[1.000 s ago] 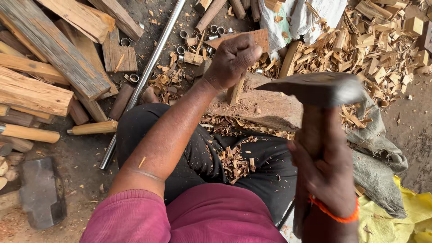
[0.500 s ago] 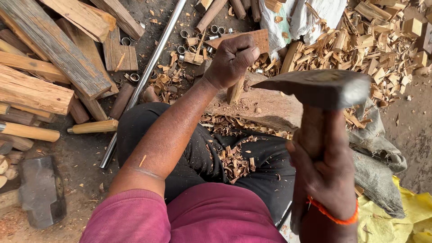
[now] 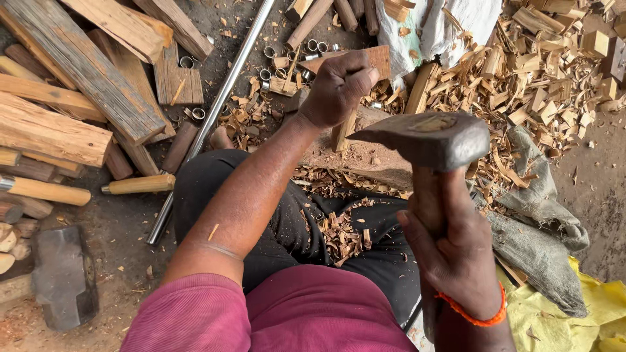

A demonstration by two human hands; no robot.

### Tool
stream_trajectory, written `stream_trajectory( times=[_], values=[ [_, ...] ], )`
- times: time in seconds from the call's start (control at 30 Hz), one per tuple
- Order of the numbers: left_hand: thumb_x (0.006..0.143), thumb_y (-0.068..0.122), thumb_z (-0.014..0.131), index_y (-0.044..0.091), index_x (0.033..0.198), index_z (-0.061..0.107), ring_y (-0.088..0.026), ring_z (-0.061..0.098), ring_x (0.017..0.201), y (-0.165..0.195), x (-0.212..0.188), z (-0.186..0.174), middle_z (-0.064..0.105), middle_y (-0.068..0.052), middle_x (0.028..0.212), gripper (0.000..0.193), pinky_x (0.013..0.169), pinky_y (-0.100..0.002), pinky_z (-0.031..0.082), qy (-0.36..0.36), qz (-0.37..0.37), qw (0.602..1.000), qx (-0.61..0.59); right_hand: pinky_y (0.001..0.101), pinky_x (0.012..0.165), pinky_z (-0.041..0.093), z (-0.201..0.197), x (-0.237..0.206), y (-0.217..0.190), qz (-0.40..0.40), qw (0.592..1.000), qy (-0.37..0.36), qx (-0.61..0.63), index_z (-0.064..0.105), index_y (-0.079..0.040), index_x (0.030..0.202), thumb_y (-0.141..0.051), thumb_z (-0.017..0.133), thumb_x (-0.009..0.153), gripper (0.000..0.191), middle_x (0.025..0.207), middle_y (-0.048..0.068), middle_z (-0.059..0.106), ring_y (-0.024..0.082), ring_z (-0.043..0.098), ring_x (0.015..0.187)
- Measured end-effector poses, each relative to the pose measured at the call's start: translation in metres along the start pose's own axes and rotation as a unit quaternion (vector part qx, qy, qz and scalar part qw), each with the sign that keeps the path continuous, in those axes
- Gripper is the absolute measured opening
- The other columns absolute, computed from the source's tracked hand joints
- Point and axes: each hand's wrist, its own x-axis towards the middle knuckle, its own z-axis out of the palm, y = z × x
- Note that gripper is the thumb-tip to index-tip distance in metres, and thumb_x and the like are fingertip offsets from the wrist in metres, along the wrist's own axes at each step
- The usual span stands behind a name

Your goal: The person carves a small wooden piece using a chisel and hammer while seated on the ground. They repeatedly strike the chisel to shape the wood, occasionally rotating the piece to work different sides.

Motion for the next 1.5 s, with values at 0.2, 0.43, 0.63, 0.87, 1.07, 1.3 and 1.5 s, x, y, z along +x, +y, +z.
stream_trajectory(
  times=[0.2, 0.43, 0.63, 0.87, 1.07, 1.3, 1.5],
  values=[
    [0.102, 0.035, 0.059, 0.016, 0.075, 0.048, -0.01, 0.052, 0.064, 0.007, -0.002, -0.006, 0.047, 0.001, 0.071, 0.035, 0.056, -0.03, 0.05, -0.013, -0.022, 1.0, -0.015, 0.0421, 0.102, 0.052, 0.047, 0.025, 0.017, -0.053, 0.997, -0.058, -0.018, 0.031, 0.0, 0.161, 0.011, 0.068, 0.083, 0.087, 0.145, 0.026, 0.06, 0.037, 0.064, 0.129],
    [0.098, 0.035, 0.058, 0.013, 0.071, 0.05, -0.009, 0.057, 0.053, 0.008, 0.0, -0.012, 0.05, 0.002, 0.06, 0.036, 0.052, -0.032, 0.057, -0.033, -0.048, 0.997, -0.041, 0.0335, 0.097, 0.055, 0.001, 0.015, -0.012, -0.02, 0.999, -0.001, 0.049, 0.024, -0.004, 0.164, 0.01, 0.065, 0.09, 0.086, 0.155, 0.019, 0.056, 0.026, 0.067, 0.119],
    [0.1, 0.042, 0.061, 0.013, 0.074, 0.046, -0.009, 0.056, 0.058, 0.015, 0.004, -0.014, 0.051, -0.001, 0.069, 0.042, 0.05, -0.03, 0.053, -0.045, -0.025, 0.995, -0.085, 0.0397, 0.108, 0.05, 0.046, 0.027, 0.015, 0.026, 0.995, -0.083, 0.041, 0.019, -0.008, 0.162, 0.01, 0.065, 0.085, 0.092, 0.157, 0.023, 0.047, 0.037, 0.058, 0.133],
    [0.101, 0.059, 0.056, 0.013, 0.087, 0.066, -0.012, 0.067, 0.07, 0.034, 0.008, -0.022, 0.065, -0.004, 0.078, 0.049, 0.065, -0.034, 0.061, -0.009, -0.225, 0.959, -0.171, 0.0384, 0.107, 0.05, 0.05, -0.002, 0.073, 0.016, 0.999, -0.04, 0.002, 0.021, -0.009, 0.164, 0.007, 0.066, 0.086, 0.091, 0.156, 0.022, 0.051, 0.035, 0.057, 0.14],
    [0.101, 0.052, 0.057, 0.012, 0.083, 0.064, -0.011, 0.063, 0.062, 0.049, 0.002, -0.02, 0.061, -0.004, 0.073, 0.044, 0.056, -0.034, 0.059, -0.013, -0.158, 0.968, -0.193, 0.0332, 0.097, 0.054, 0.06, -0.001, 0.071, 0.074, 0.996, -0.032, 0.043, 0.02, -0.011, 0.165, 0.006, 0.067, 0.085, 0.094, 0.15, 0.016, 0.06, 0.023, 0.07, 0.116],
    [0.098, 0.04, 0.06, 0.01, 0.081, 0.062, -0.012, 0.061, 0.057, 0.056, 0.0, -0.023, 0.059, -0.003, 0.071, 0.035, 0.055, -0.032, 0.06, -0.053, -0.132, 0.975, -0.171, 0.0294, 0.065, 0.054, 0.009, 0.001, 0.032, 0.053, 0.996, -0.015, 0.067, 0.025, -0.011, 0.167, 0.008, 0.071, 0.088, 0.093, 0.111, 0.01, 0.069, 0.013, 0.062, 0.079],
    [0.099, 0.035, 0.057, 0.01, 0.08, 0.06, -0.011, 0.06, 0.058, 0.055, -0.002, -0.016, 0.059, -0.003, 0.071, 0.031, 0.056, -0.032, 0.058, -0.083, -0.148, 0.969, -0.179, 0.0284, 0.065, 0.055, -0.011, 0.01, -0.018, 0.011, 0.998, 0.039, 0.057, 0.028, -0.009, 0.162, 0.002, 0.074, 0.087, 0.088, 0.109, 0.01, 0.068, 0.013, 0.064, 0.078]
  ],
)
